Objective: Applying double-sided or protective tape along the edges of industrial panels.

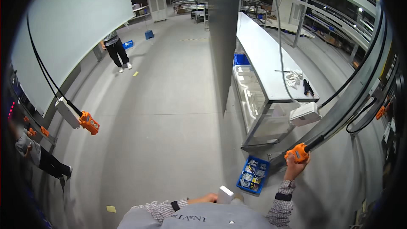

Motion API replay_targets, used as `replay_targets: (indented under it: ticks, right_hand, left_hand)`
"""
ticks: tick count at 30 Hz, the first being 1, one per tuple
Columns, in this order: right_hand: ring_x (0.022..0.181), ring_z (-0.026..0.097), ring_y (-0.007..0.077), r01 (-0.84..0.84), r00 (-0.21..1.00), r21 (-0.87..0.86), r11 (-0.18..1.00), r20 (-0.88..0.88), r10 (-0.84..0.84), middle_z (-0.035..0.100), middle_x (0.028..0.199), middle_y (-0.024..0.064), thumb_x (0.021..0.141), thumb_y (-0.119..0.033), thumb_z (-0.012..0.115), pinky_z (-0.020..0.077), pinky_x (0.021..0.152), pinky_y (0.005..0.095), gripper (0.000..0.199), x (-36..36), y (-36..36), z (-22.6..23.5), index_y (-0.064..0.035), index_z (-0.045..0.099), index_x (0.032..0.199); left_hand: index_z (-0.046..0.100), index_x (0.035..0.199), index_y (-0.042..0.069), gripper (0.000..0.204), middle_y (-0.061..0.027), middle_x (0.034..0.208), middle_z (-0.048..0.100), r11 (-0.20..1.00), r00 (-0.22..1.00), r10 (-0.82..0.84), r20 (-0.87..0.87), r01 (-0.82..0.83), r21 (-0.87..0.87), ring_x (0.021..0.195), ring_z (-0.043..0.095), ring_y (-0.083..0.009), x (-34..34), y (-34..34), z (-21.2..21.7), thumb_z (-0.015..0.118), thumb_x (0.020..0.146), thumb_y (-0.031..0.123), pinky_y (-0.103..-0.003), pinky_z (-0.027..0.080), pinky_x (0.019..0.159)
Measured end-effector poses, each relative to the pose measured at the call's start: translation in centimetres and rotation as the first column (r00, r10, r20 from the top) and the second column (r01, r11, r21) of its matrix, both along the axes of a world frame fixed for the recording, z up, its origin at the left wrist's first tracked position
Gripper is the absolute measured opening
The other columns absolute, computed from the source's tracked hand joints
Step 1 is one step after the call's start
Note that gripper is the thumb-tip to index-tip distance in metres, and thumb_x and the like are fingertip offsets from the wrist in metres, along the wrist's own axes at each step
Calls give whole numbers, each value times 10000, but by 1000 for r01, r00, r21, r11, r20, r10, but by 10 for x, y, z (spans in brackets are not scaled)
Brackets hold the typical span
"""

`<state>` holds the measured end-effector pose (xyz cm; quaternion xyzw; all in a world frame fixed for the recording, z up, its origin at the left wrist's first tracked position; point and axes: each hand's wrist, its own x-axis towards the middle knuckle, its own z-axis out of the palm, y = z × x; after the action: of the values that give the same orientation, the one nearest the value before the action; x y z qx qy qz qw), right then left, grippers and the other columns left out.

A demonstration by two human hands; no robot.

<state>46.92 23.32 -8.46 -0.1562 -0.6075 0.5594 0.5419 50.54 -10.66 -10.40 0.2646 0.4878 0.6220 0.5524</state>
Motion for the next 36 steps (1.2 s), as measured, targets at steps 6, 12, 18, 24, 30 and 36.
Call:
replay_targets:
  ticks: [6, 12, 18, 24, 30, 36]
  right_hand:
    - [690, 578, 170, -235, 971, -97, 967, 23, 239, 531, 923, 93, 700, 53, 664, 522, 589, 263, 540, -28, 9, 10, -31, 376, 1149]
    - [799, 568, 161, -271, 941, 59, 961, 226, 251, 519, 978, 80, 694, -27, 712, 508, 693, 281, 547, -38, 52, 13, -7, 401, 1144]
    - [733, 591, 189, -447, 886, -75, 891, 97, 453, 564, 867, 103, 675, -2, 717, 533, 625, 299, 474, -32, 82, 24, 1, 449, 1066]
    - [737, 594, 168, -476, 875, 72, 876, 141, 464, 577, 875, 84, 661, -46, 741, 537, 622, 293, 466, -43, 111, 19, -9, 473, 1041]
    - [700, 606, 170, -514, 851, -5, 858, 119, 511, 596, 845, 88, 641, -44, 753, 537, 609, 281, 494, -57, 124, 13, -18, 474, 1048]
    - [697, 617, 180, -589, 800, -52, 806, 106, 591, 587, 867, 89, 634, -83, 769, 544, 619, 287, 522, -59, 123, 17, -11, 463, 1052]
  left_hand:
    - [550, 1041, 1, 269, -32, 1014, 572, 983, 979, 171, -106, -178, -54, 923, 527, -99, 9, 30, -9, 596, 819, 145, -254, 435, 811]
    - [562, 1003, 7, 240, -34, 986, 575, 958, 952, 271, -141, -281, -56, 906, 529, -102, 9, 77, -11, 603, 813, 148, -256, 434, 796]
    - [574, 964, 14, 212, -36, 957, 578, 924, 907, 353, -229, -376, -66, 890, 532, -105, 32, 95, -39, 611, 807, 151, -258, 433, 781]
    - [586, 925, 20, 185, -39, 929, 581, 890, 863, 416, -288, -451, -67, 873, 535, -107, 36, 128, -49, 618, 801, 153, -260, 432, 766]
    - [599, 887, 26, 162, -41, 900, 583, 841, 814, 489, -313, -536, -79, 856, 537, -110, 31, 150, -38, 625, 795, 156, -263, 432, 751]
    - [569, 916, 31, 199, -46, 914, 572, 799, 782, 547, -297, -594, -94, 876, 528, -118, 38, 161, -24, 654, 751, 101, -247, 424, 767]
